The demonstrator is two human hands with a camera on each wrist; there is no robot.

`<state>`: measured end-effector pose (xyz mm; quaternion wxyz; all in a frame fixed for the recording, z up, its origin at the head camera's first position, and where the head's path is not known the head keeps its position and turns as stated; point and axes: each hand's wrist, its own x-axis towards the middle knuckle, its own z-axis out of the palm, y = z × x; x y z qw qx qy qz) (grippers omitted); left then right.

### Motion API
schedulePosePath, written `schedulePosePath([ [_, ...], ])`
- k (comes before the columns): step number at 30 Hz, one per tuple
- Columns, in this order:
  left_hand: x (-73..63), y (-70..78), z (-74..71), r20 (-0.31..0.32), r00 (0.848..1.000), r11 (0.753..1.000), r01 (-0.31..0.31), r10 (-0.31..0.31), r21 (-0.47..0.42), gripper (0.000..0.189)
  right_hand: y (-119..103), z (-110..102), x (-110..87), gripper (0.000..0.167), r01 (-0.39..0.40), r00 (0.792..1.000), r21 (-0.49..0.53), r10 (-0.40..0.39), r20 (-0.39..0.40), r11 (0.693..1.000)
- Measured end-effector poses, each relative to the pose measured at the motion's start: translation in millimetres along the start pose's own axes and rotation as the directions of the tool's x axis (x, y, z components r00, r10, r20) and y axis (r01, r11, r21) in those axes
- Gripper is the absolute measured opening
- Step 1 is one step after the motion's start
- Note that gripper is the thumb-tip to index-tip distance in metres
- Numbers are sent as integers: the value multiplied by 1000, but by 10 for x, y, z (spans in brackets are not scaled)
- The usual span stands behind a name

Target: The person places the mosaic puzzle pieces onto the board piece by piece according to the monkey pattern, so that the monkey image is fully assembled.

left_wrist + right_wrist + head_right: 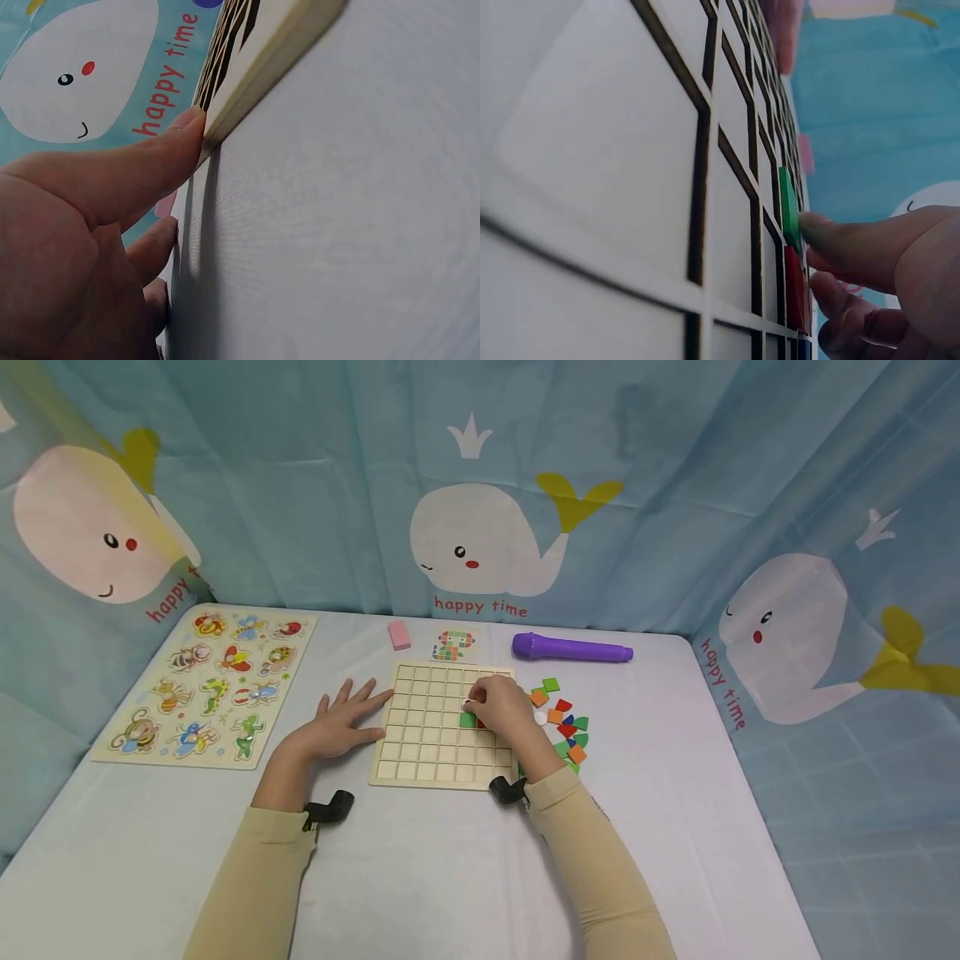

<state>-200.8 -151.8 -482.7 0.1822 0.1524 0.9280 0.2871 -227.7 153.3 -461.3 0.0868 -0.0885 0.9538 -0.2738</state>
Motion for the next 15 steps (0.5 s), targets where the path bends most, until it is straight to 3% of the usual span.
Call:
schedulePosePath([
  [6, -7, -8, -2, -1, 1000, 1000, 1, -1, 8, 72, 64, -94, -25, 14, -12, 999, 58, 14, -40, 998],
  [15, 3, -11, 10, -4, 1000, 1000, 7, -7, 0, 72, 333, -391, -75, 22, -50, 995, 89, 57, -80, 995],
])
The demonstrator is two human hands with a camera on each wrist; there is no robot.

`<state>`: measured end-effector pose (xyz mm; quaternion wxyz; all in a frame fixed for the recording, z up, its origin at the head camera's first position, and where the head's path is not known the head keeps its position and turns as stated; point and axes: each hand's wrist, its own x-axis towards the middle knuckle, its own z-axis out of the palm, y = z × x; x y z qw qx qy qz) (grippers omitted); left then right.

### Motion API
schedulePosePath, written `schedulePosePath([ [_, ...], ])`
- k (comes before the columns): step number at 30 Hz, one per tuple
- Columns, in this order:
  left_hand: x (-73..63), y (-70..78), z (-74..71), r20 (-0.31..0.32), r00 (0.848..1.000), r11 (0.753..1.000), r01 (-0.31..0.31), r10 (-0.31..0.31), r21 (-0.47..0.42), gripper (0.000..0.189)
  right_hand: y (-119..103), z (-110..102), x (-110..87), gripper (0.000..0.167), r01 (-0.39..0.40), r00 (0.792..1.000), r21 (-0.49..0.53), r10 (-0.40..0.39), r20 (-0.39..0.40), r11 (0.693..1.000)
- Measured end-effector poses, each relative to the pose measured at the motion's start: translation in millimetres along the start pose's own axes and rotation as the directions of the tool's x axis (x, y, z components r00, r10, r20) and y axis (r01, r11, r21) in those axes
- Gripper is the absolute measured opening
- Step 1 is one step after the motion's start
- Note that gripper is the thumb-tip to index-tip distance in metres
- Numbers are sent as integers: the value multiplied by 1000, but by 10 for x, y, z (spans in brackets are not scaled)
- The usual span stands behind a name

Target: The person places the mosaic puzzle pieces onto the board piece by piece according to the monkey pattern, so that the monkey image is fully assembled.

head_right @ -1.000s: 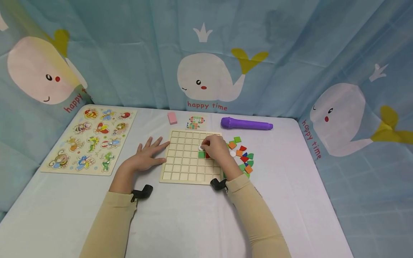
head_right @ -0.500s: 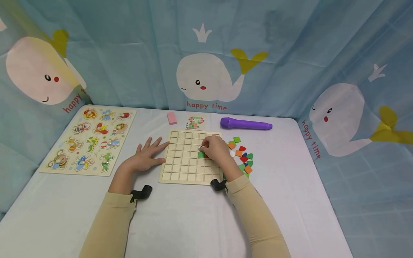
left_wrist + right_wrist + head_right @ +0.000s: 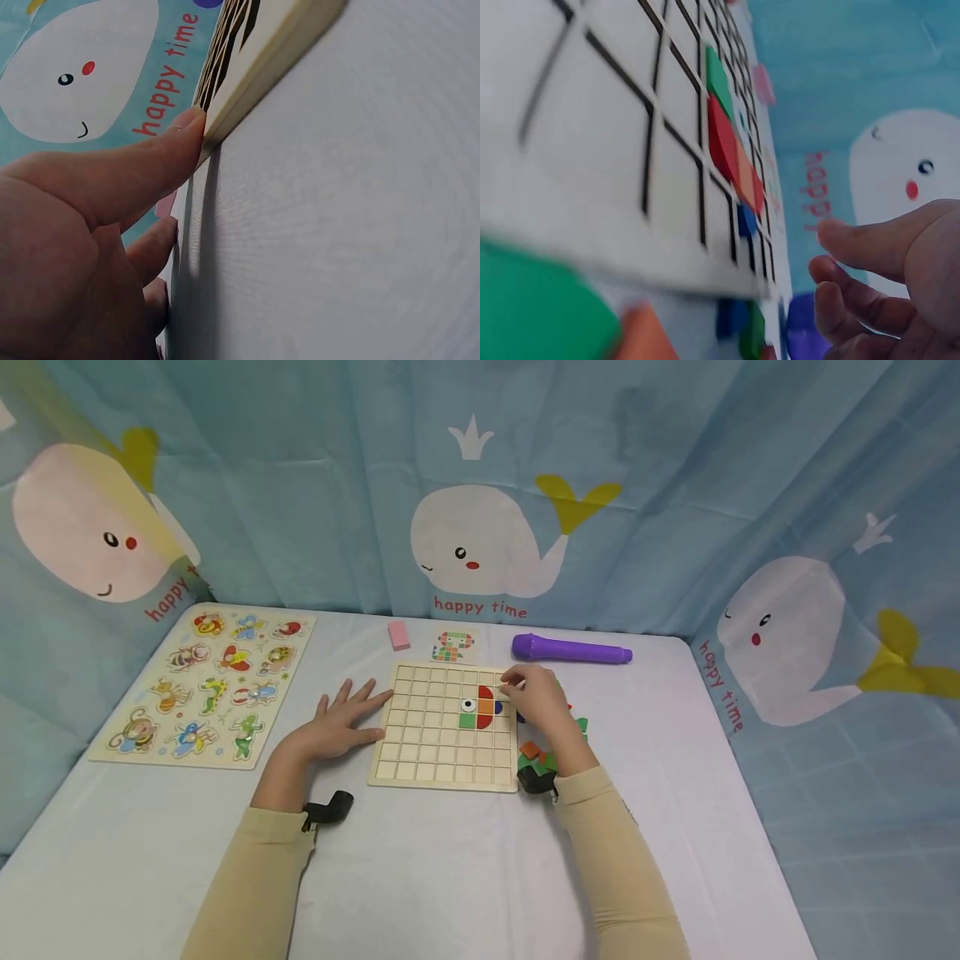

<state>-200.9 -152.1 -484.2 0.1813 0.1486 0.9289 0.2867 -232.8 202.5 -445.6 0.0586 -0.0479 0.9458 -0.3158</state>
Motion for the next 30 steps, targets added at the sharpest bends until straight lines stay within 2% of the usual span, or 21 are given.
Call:
schedulePosePath([
  [10, 0, 23, -8, 8, 1000, 1000, 3, -3, 4, 73, 375, -268, 22, 27, -72, 997, 22, 73, -28, 997],
  [17, -2, 16, -4, 4, 1000, 1000, 4, -4, 7, 72, 534, -345, 40, 36, -114, 993, -11, 114, -7, 993],
  [22, -6, 25, -8, 8, 1000, 1000, 5, -5, 0, 73, 598, -360, 81, 47, -120, 991, -66, 124, 50, 991],
  [26, -4, 27, -12, 10, 1000, 1000, 4, -4, -3, 73, 643, -347, 109, 43, -110, 989, -98, 118, 90, 989],
  [30, -3, 28, -21, 12, 1000, 1000, 3, -3, 1, 73, 678, -336, 128, 38, -101, 990, -117, 112, 86, 988],
])
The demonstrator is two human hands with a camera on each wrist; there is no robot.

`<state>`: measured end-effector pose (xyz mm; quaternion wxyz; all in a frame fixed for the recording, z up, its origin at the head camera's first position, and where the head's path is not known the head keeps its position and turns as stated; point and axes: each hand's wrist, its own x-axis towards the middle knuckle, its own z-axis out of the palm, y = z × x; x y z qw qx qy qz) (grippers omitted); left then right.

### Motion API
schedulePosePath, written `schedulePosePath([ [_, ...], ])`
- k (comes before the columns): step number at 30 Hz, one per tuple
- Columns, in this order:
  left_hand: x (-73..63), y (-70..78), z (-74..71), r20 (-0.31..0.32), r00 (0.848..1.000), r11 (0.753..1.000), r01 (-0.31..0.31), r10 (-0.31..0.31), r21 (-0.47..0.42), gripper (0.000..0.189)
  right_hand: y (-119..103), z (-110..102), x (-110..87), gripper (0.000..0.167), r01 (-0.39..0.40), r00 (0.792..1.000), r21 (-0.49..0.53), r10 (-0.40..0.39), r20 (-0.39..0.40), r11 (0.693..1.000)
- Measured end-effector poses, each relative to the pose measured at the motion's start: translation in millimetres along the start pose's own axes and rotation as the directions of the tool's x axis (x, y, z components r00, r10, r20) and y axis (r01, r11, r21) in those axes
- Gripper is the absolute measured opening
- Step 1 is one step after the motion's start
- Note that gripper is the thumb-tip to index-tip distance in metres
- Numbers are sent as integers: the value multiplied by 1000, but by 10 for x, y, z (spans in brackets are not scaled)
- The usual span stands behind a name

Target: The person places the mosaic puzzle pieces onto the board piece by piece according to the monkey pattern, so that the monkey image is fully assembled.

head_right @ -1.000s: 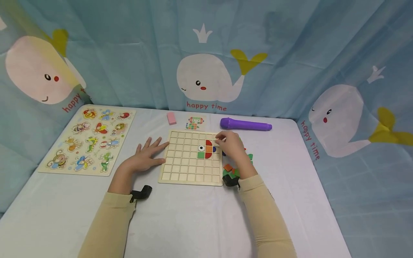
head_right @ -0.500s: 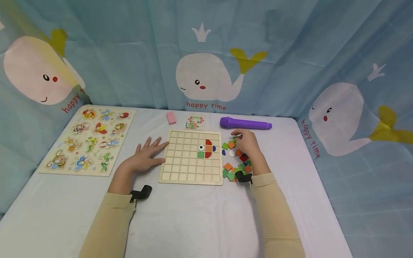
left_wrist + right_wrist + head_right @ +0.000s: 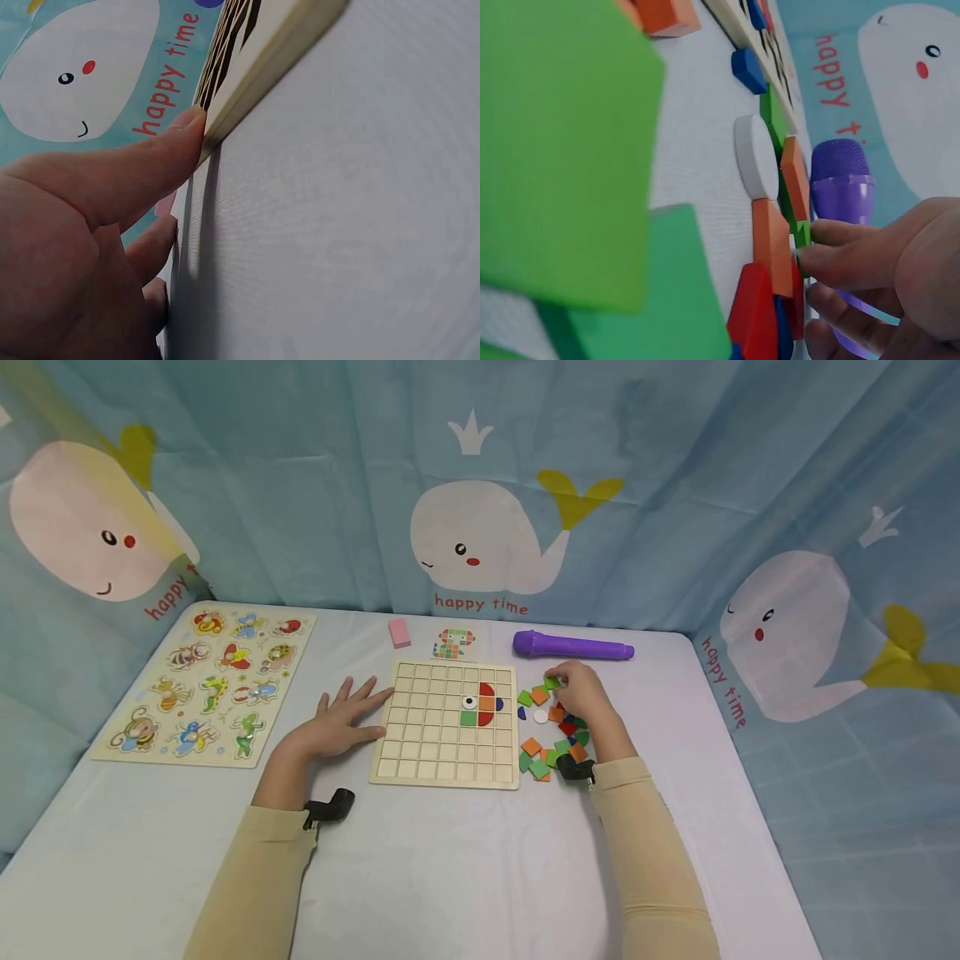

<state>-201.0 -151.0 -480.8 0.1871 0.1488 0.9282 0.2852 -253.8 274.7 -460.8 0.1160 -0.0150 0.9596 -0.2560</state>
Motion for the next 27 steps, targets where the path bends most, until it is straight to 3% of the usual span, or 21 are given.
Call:
schedulePosePath([
  [6, 12, 11, -5, 3, 1000, 1000, -12, 12, -6, 73, 23, -9, -12, 34, -45, 999, 7, 45, -19, 999],
  [12, 21, -6, 0, 0, 1000, 1000, -10, 10, 1, 74, -4, -41, -51, 18, -83, 994, 82, 88, -58, 993],
  [27, 33, -29, 19, -7, 1000, 1000, -8, 9, 2, 73, -353, -10, -167, 22, 61, 994, 139, -48, -96, 988],
])
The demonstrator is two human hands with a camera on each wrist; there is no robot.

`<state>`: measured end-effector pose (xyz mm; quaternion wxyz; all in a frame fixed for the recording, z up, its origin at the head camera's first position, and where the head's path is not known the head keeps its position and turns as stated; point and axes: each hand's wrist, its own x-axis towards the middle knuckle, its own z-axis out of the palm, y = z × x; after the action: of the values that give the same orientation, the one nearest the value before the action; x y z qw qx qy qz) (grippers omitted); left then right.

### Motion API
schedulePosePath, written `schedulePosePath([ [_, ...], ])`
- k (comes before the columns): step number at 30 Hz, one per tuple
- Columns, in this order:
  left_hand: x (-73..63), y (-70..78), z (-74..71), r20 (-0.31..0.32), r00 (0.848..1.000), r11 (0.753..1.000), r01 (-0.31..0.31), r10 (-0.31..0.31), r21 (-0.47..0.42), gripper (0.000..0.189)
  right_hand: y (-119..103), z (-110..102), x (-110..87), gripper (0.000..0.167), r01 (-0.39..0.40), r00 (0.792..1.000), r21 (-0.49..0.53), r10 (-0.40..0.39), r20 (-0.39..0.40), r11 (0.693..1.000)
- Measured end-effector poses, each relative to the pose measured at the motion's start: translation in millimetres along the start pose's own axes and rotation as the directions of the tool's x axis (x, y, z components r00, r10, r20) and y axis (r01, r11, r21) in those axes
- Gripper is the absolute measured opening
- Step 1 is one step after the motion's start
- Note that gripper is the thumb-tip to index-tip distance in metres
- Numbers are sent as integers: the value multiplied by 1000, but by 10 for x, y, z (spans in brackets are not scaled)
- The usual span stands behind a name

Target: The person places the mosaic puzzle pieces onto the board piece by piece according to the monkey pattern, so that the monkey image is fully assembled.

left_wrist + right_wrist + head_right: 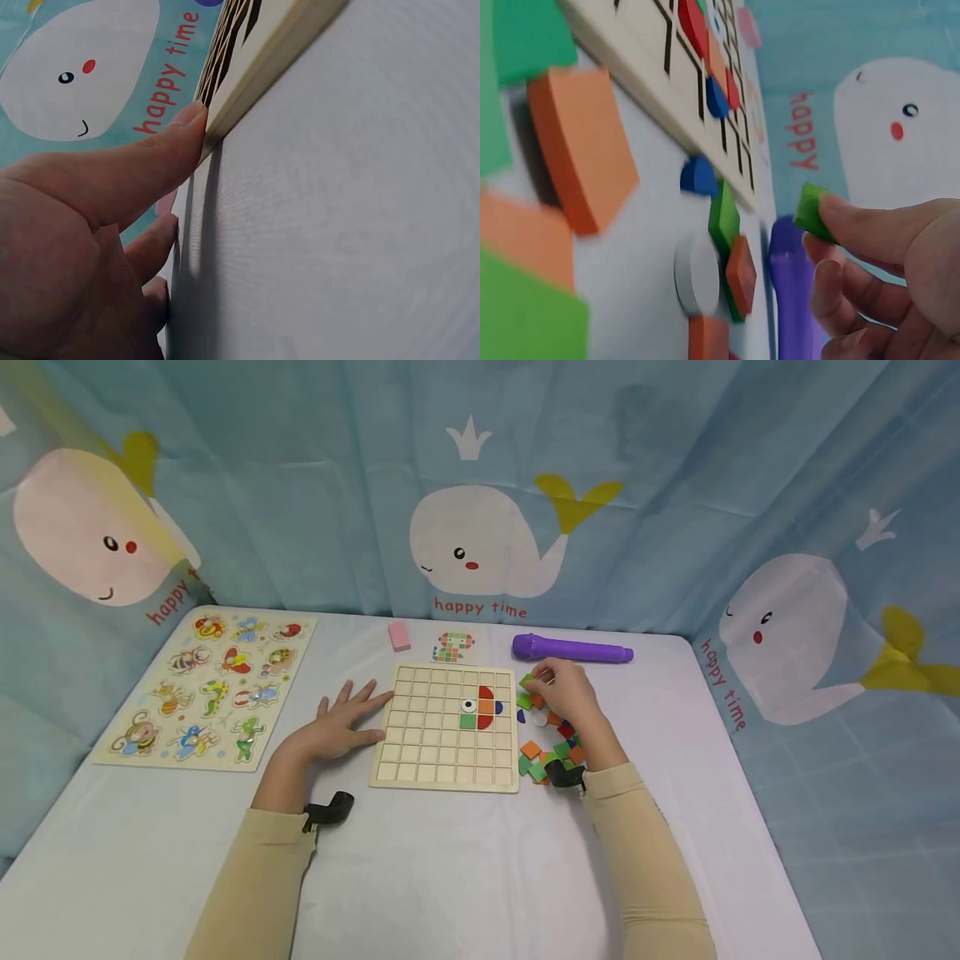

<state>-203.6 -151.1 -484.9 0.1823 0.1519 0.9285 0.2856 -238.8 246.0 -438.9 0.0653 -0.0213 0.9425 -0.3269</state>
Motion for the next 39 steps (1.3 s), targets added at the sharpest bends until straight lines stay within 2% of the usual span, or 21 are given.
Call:
schedulePosePath([
  [6, -12, -5, -8, -4, 1000, 1000, 3, -3, 1, 74, -123, 126, 4, 20, 54, 999, 13, -54, 3, 998],
  [14, -11, 1, -17, -1, 1000, 1000, -1, 1, -1, 73, -251, 278, 64, 20, 76, 997, 59, -75, -20, 995],
  [24, -23, 2, -10, 0, 1000, 1000, -2, 2, 2, 73, -407, 474, 141, 16, 110, 993, 93, -115, 42, 990],
  [31, -31, 1, -19, -3, 1000, 1000, -1, 1, -2, 73, -481, 624, 245, 14, 152, 987, 64, -155, 41, 986],
  [39, -30, 7, -14, 1, 1000, 1000, 3, -3, -5, 73, -542, 675, 284, 16, 134, 989, -52, -130, 73, 990],
])
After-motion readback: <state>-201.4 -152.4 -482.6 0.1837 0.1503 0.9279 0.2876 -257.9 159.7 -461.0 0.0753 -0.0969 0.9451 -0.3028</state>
